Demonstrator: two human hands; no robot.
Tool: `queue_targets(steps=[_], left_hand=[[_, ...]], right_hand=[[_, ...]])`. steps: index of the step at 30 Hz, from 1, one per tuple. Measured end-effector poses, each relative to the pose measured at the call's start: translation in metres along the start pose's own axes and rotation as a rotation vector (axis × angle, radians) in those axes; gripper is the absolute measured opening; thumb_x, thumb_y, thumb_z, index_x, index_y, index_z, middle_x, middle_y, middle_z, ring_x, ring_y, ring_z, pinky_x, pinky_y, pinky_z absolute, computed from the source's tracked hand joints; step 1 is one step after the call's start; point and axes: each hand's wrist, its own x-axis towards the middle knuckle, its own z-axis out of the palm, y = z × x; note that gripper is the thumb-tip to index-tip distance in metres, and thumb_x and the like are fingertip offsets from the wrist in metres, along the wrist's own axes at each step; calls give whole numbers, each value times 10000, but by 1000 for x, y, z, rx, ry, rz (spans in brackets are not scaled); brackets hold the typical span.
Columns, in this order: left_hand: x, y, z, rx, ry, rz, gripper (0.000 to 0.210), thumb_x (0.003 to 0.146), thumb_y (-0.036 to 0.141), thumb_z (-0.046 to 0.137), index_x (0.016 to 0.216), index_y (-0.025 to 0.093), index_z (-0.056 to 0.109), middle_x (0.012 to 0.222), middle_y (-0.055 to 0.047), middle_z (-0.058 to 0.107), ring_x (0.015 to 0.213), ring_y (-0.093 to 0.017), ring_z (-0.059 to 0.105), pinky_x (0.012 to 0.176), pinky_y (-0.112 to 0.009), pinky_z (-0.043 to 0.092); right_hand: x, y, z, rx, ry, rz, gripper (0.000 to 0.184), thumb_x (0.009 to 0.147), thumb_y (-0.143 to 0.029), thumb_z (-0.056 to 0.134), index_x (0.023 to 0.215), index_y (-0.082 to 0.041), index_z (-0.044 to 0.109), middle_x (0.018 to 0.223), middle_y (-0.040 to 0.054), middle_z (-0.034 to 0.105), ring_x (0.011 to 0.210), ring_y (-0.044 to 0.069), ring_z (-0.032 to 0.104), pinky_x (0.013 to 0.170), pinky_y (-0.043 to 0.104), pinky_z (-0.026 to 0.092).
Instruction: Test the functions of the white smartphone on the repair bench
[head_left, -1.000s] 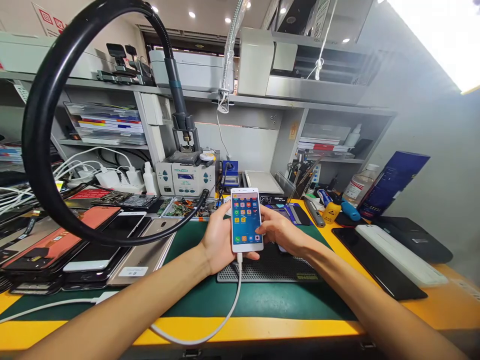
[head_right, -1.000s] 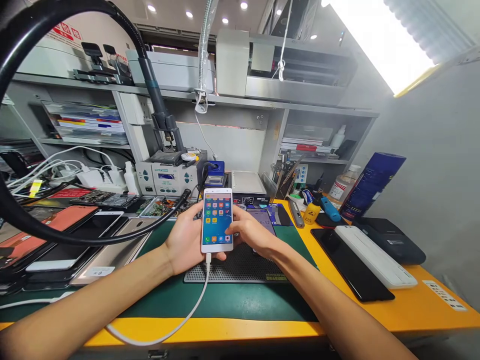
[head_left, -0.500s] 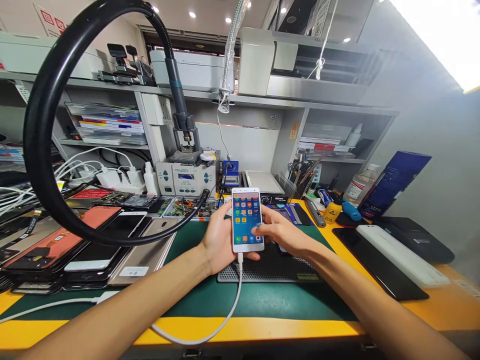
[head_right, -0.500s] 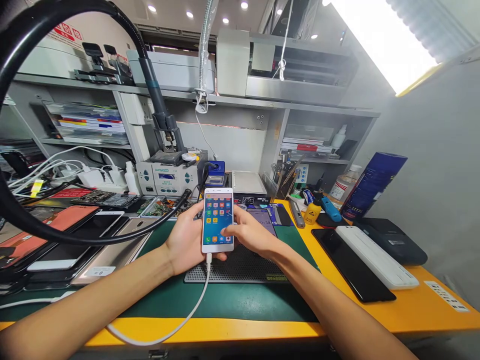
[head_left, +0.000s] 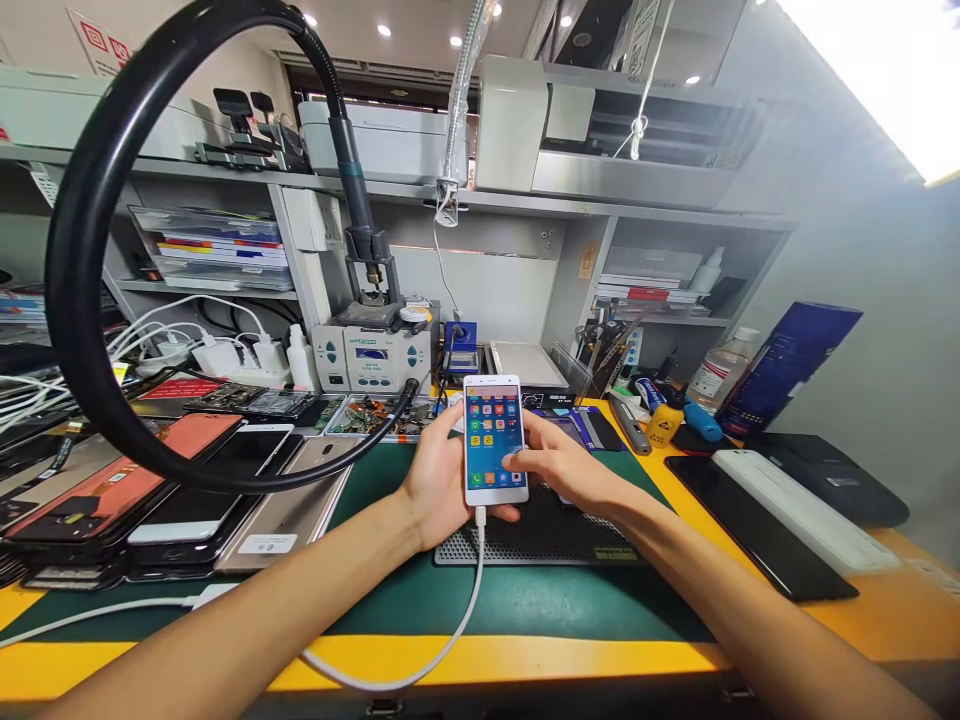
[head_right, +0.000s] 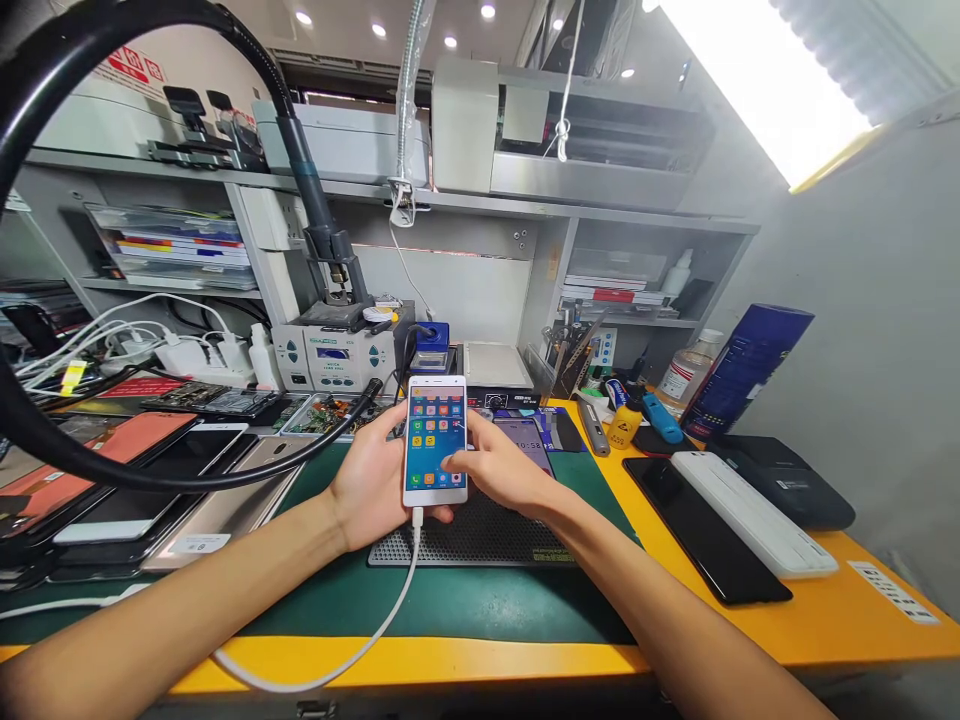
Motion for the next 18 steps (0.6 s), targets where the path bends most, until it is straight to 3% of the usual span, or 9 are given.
queue_targets(steps=[10,18], left_hand=[[0,-1,0,-2,11,11,617,1002,572,346,1213,84,659,883,-174,723,696,-317,720,505,-468,608],[-2,-1,4,18,15,25,629,1012,572,324,1232,88,661,993,-206,731,735,-318,729,533,-485,619]], right_hand=[[-1,-2,2,54,-20,11,505,733,-196,650,1234,-200,581,1032,34,704,844,190,629,710,303,474],[-1,-2,3,31,12,-19,429,771,-215,671,1190,-190,587,1053,45,705,882,193,632,778,320,479]])
